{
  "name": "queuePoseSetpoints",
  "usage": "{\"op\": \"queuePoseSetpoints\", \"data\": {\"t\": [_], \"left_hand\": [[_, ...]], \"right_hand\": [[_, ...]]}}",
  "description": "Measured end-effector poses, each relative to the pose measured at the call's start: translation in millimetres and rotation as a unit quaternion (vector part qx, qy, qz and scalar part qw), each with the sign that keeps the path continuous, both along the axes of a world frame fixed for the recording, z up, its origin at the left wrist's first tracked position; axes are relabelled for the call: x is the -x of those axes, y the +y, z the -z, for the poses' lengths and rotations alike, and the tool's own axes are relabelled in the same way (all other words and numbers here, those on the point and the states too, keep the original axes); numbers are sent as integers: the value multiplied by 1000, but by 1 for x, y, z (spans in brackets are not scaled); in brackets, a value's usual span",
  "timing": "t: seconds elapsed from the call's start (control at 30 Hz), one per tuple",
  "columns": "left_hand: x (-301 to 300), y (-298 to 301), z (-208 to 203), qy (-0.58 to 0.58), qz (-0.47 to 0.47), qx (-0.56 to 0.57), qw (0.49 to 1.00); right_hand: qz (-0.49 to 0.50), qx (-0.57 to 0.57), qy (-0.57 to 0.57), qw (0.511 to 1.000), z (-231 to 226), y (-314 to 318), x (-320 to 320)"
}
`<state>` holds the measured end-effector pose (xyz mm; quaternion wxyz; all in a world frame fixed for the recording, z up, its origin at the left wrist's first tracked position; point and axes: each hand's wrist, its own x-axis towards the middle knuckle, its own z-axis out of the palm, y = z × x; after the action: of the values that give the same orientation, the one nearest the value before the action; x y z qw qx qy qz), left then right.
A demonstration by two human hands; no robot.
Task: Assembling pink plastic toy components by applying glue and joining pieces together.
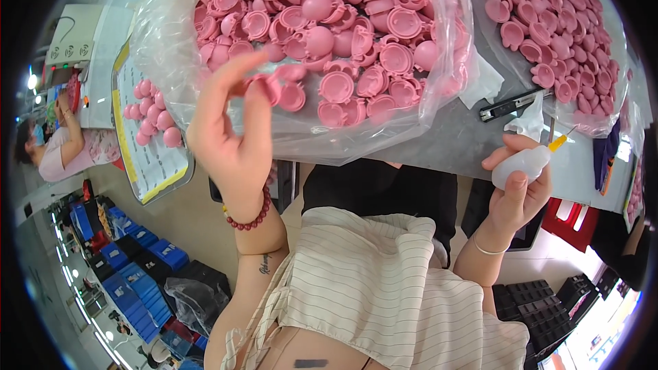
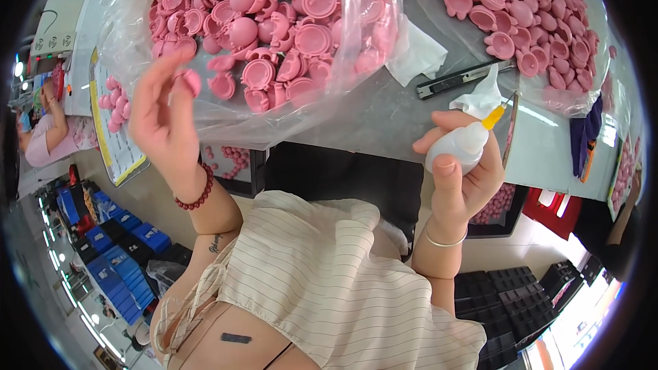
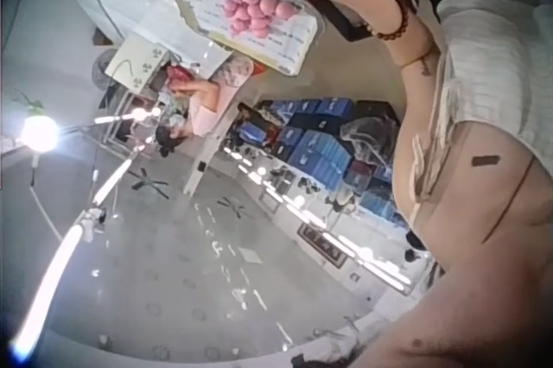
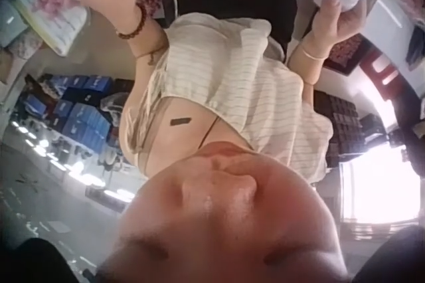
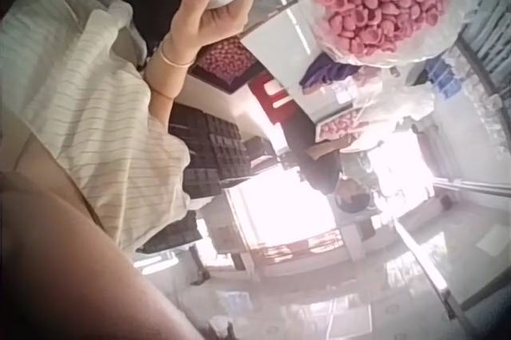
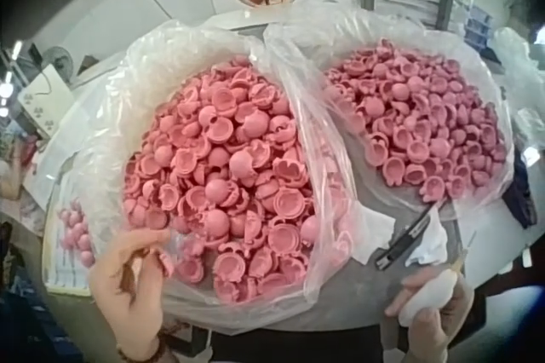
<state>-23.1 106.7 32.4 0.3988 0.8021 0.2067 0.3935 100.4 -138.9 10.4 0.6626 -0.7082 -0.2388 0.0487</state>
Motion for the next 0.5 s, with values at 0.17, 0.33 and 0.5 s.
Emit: {"op": "queuePoseSetpoints", "data": {"t": [0.17,0.33,0.5], "left_hand": [[-1,-40,-4,-171,264,323,893],[-21,-97,-1,1,396,512,762],[-23,-111,22,27,414,598,686]], "right_hand": [[116,-53,-39,991,3,6,10],[-86,-229,59,968,-7,4,31],[-127,-311,70,939,-8,-2,32]]}}
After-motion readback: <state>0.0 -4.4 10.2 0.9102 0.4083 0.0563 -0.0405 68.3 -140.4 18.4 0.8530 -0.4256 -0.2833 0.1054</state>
